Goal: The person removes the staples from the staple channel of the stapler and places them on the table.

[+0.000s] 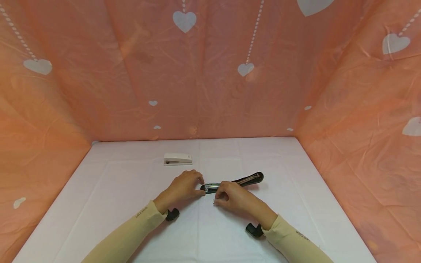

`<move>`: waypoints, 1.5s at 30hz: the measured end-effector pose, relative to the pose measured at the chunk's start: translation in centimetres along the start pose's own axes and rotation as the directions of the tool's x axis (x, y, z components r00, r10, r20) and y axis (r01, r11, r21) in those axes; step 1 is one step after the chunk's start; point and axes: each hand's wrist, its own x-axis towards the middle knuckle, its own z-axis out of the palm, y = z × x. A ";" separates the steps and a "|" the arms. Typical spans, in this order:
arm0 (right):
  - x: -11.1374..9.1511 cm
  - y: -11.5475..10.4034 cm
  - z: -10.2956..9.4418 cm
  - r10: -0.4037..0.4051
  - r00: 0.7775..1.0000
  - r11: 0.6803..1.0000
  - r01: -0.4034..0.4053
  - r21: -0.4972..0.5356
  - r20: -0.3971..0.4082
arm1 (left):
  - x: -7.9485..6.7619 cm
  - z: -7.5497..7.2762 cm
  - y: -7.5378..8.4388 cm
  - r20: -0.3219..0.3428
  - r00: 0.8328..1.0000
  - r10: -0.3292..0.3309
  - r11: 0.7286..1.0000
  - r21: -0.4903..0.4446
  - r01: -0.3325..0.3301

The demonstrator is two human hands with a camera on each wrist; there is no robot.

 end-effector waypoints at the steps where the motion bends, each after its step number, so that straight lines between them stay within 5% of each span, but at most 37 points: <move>1: 0.1 0.0 0.0 -0.001 1.000 1.000 0.001 0.000 -0.009 | -0.1 -0.1 -0.1 0.006 1.000 0.000 1.000 -0.018 0.000; 8: 0.7 -0.2 -0.2 0.019 0.998 0.999 -0.017 0.029 -0.059 | -0.6 -0.9 -1.0 0.026 1.000 -0.004 0.989 -0.150 0.008; 19: 2.2 -0.8 -1.1 0.070 0.996 0.997 -0.068 0.039 -0.052 | -2.0 -2.4 -3.3 -0.083 0.996 -0.031 0.980 -0.198 0.014; 38: 6.1 -1.1 -1.6 -0.036 0.987 0.999 0.039 0.020 -0.155 | -4.4 -6.9 -9.1 -0.130 0.972 -0.195 0.950 -0.273 0.154; 45: 7.6 -1.6 -1.6 -0.045 0.980 0.999 0.043 -0.014 -0.192 | -4.5 -7.4 -11.0 -0.138 0.960 -0.244 0.934 -0.299 0.194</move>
